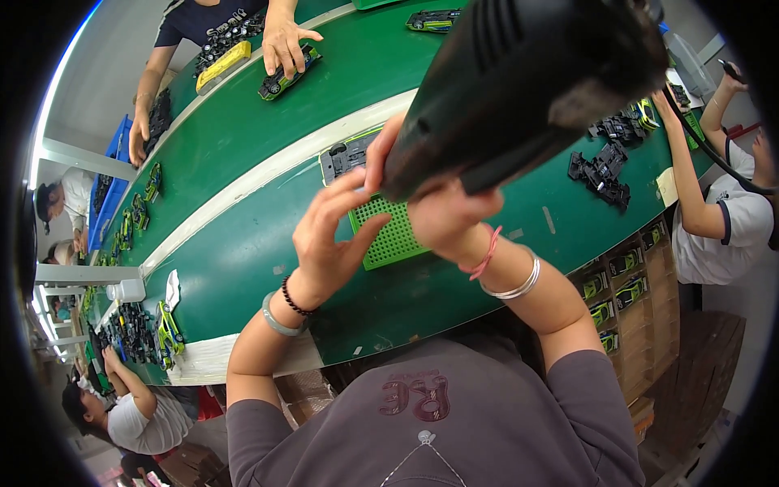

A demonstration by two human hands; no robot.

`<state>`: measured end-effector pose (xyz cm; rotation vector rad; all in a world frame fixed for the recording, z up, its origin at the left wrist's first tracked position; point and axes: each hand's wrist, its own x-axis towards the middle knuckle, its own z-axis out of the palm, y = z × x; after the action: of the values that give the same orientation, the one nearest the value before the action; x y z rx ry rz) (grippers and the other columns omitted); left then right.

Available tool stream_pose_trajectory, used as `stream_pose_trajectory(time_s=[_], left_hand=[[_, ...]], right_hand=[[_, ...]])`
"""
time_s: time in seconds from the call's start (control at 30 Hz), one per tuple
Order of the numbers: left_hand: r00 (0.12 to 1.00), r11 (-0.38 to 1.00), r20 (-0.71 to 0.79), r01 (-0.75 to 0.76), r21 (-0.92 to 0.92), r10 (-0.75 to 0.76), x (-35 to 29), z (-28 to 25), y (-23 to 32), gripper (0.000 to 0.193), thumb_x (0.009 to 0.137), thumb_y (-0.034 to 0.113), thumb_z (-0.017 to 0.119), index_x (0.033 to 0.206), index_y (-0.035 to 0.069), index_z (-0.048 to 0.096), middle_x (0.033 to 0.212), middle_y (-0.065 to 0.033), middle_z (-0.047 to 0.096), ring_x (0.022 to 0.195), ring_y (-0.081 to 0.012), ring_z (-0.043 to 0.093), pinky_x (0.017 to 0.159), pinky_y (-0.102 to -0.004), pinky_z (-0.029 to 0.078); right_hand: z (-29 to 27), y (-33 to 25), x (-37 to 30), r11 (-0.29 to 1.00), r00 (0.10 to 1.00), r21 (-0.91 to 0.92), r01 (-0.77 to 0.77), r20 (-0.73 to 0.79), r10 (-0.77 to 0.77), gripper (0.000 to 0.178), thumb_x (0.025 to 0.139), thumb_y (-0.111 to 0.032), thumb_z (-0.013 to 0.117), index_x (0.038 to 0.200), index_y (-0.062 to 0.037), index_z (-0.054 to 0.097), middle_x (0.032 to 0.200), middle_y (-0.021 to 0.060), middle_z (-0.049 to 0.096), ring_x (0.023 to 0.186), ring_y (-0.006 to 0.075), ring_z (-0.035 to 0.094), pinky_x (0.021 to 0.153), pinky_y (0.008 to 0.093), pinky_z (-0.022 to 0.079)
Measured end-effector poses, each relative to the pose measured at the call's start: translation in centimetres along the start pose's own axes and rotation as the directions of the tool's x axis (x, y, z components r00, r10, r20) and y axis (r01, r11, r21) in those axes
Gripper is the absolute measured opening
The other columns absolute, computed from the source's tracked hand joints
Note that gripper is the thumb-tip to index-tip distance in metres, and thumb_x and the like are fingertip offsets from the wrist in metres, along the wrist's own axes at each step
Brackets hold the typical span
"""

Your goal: The person assembles toy cars by fastening screws into their bases with an electric screwdriver and places the finished cars into a divided packaging tray.

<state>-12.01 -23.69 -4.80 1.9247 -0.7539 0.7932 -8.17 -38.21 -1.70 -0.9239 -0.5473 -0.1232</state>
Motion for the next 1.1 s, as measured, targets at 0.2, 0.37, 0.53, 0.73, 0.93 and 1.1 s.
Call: stream_pose_trajectory(time_s=[0.2,0.37,0.53,0.73,0.93,1.1], left_hand=[[0.940,0.922,0.265,0.108,0.371,-0.217,1.4,-3.1,-3.8,0.048,0.067,0.018,0.076,0.109,0.008,0.056,0.124,-0.0152,0.047,0.118,-0.0362,0.042,0.096,-0.0431,0.038],[0.898,0.946,0.346,0.182,0.269,-0.271,0.3,-3.3,-5.8,0.047,0.071,0.015,0.072,0.114,0.009,0.055,0.121,-0.0146,0.048,0.113,-0.0330,0.046,0.093,-0.0407,0.041],[0.902,0.952,0.340,0.187,0.244,-0.265,0.3,-3.2,-6.0,0.047,0.071,0.012,0.071,0.114,0.008,0.055,0.118,-0.0133,0.050,0.109,-0.0319,0.049,0.090,-0.0392,0.042],[0.914,0.958,0.331,0.157,0.242,-0.233,0.4,-3.2,-6.6,0.046,0.070,0.013,0.071,0.112,0.007,0.054,0.114,-0.0152,0.052,0.107,-0.0327,0.050,0.088,-0.0390,0.045],[0.913,0.961,0.339,0.152,0.231,-0.227,0.5,-3.6,-6.7,0.044,0.070,0.014,0.072,0.109,0.005,0.055,0.114,-0.0152,0.054,0.105,-0.0328,0.052,0.088,-0.0385,0.045],[0.913,0.966,0.350,0.141,0.218,-0.212,0.4,-3.7,-7.0,0.042,0.071,0.015,0.071,0.108,0.005,0.056,0.114,-0.0149,0.054,0.104,-0.0323,0.053,0.087,-0.0383,0.046]], right_hand=[[-2.2,-0.7,4.8,0.962,0.984,-0.254,0.097,-0.120,-0.131,0.104,0.052,-0.094,0.015,0.083,-0.0003,0.047,0.059,0.0103,0.052,0.052,0.0184,0.052,0.049,0.0282,0.044],[-3.5,0.9,5.3,0.926,0.989,-0.360,0.111,-0.054,-0.139,0.092,0.065,-0.088,0.022,0.081,-0.0013,0.048,0.058,0.0089,0.051,0.049,0.0181,0.052,0.047,0.0281,0.042],[-4.3,1.8,5.4,0.921,0.993,-0.381,0.079,-0.054,-0.107,0.091,0.064,-0.088,0.024,0.081,-0.0013,0.048,0.057,0.0076,0.050,0.048,0.0173,0.050,0.047,0.0278,0.042],[-4.6,3.3,5.4,0.934,0.993,-0.344,0.093,-0.036,-0.112,0.083,0.072,-0.080,0.030,0.077,0.0007,0.050,0.055,0.0062,0.049,0.047,0.0142,0.050,0.044,0.0252,0.040],[-3.6,3.2,6.0,0.911,0.993,-0.404,0.083,-0.038,-0.108,0.075,0.081,-0.071,0.034,0.067,0.0010,0.051,0.050,0.0050,0.050,0.043,0.0097,0.049,0.040,0.0216,0.039],[-3.4,3.3,6.1,0.912,0.997,-0.408,0.048,-0.034,-0.067,0.076,0.081,-0.072,0.034,0.065,0.0005,0.051,0.049,0.0051,0.050,0.041,0.0097,0.049,0.039,0.0214,0.040]])
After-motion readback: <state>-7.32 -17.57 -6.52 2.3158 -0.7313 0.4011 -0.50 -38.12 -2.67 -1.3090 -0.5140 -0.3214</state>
